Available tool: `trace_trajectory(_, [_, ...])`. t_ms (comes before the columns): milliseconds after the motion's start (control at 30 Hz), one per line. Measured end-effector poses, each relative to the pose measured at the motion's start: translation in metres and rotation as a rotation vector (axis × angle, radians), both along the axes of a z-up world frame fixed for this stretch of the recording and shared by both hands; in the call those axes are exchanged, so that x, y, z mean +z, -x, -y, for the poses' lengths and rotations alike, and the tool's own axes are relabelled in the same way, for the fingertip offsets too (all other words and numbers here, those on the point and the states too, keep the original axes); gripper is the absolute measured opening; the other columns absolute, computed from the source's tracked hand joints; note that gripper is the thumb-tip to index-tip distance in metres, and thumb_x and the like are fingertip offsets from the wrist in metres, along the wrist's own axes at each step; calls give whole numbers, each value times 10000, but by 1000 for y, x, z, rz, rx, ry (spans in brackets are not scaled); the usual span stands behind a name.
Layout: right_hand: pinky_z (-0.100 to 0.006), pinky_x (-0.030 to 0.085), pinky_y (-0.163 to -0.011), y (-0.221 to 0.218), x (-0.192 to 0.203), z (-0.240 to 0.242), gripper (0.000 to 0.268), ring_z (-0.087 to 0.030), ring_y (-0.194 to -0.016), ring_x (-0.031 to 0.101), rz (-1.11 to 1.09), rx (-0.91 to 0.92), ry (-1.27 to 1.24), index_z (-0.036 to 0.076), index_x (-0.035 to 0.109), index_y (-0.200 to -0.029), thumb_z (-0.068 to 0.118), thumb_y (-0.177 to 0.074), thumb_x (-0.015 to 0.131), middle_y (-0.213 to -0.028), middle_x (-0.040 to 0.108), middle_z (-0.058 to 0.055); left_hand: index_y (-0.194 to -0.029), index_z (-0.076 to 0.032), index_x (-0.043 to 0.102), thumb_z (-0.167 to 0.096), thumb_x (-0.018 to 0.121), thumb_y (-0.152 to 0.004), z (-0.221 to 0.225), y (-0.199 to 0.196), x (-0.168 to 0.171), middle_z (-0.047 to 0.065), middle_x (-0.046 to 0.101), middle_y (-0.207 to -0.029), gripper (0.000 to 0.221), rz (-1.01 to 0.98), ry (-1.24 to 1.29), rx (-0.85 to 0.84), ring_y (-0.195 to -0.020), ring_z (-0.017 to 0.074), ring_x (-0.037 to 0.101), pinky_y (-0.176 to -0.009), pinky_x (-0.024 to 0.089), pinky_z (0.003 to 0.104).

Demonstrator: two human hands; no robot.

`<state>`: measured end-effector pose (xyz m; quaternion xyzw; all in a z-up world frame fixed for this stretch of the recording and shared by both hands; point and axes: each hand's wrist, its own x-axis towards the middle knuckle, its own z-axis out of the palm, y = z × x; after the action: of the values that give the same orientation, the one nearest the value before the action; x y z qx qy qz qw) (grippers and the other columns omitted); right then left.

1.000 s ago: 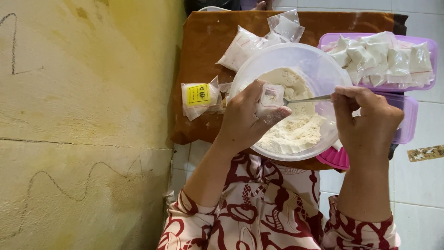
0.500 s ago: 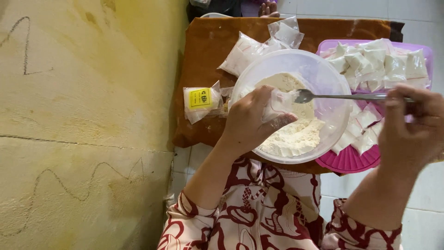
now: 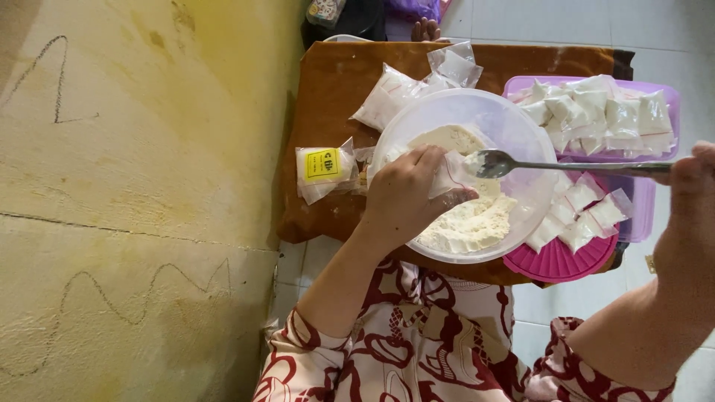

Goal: Packaging white powder from a large bowl into small plastic bags using a spoon.

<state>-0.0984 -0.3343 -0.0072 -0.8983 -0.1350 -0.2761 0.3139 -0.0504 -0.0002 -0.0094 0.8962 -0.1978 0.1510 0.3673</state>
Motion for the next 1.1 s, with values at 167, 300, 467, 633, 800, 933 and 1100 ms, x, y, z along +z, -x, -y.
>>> trace_trajectory(167, [-410, 532, -759, 13, 33, -45, 48, -385, -939, 664, 79, 81, 12, -315, 595, -1400, -295, -1359, 577, -1189, 704, -449, -1127, 20, 647, -548, 732, -797, 0, 0, -1, 194, 735, -1061, 662, -3, 3, 15, -795, 293, 728, -681, 584, 359])
trace_trajectory(300, [-449, 410, -778, 20, 38, -60, 142, -216, -629, 390, 132, 134, 23, -157, 678, -1120, -273, -1149, 754, -778, 533, -171, -1052, 1, 642, -472, 782, -792, -2, 1, 3, 128, 716, -941, 557, 12, 62, -4, -668, 219, 668, -601, 546, 321])
trace_trajectory(467, [-533, 441, -1097, 39, 27, -46, 251, -199, -711, 622, 322, 240, 225, -26, 715, -1092, -225, -1032, 855, -921, 790, -186, -959, -4, 627, -451, 765, -813, -3, 1, 7, 110, 675, -802, 490, 29, 131, -2, -554, 186, 592, -512, 494, 305])
trace_trajectory(633, [-577, 406, -1181, 56, 41, -42, 212, -274, -815, 677, 193, 212, 410, 0, 696, -1102, -91, -1004, 860, -1031, 814, -231, -964, -12, 606, -396, 771, -820, -4, 3, 10, 114, 694, -829, 442, 33, 166, -23, -567, 206, 613, -538, 497, 324])
trace_trajectory(800, [-431, 501, -722, 67, 4, -30, 26, -349, -805, 630, 199, 153, 51, -241, 638, -1148, -254, -1126, 643, -1087, 713, -407, -1077, 12, 607, -476, 574, -935, -5, 1, 1, 147, 710, -893, 509, 26, 160, -36, -612, 227, 651, -563, 516, 333])
trace_trajectory(933, [-434, 281, -645, 56, 1, -47, 434, -281, -622, 374, 290, -159, -12, -358, 730, -1082, -85, -1370, 553, -800, 524, -256, -1149, -11, 604, -399, 473, -1028, -6, 0, -1, 142, 723, -999, 427, 23, 171, -60, -590, 192, 630, -546, 507, 318])
trace_trajectory(1100, [-381, 458, -731, -9, -3, -71, 99, -282, -783, 566, 356, -28, 12, -170, 719, -1221, -181, -1216, 818, -1025, 719, -271, -1160, -22, 611, -271, 550, -1020, -8, 2, 0, 135, 725, -942, 293, 16, 235, -62, -538, 165, 565, -510, 458, 308])
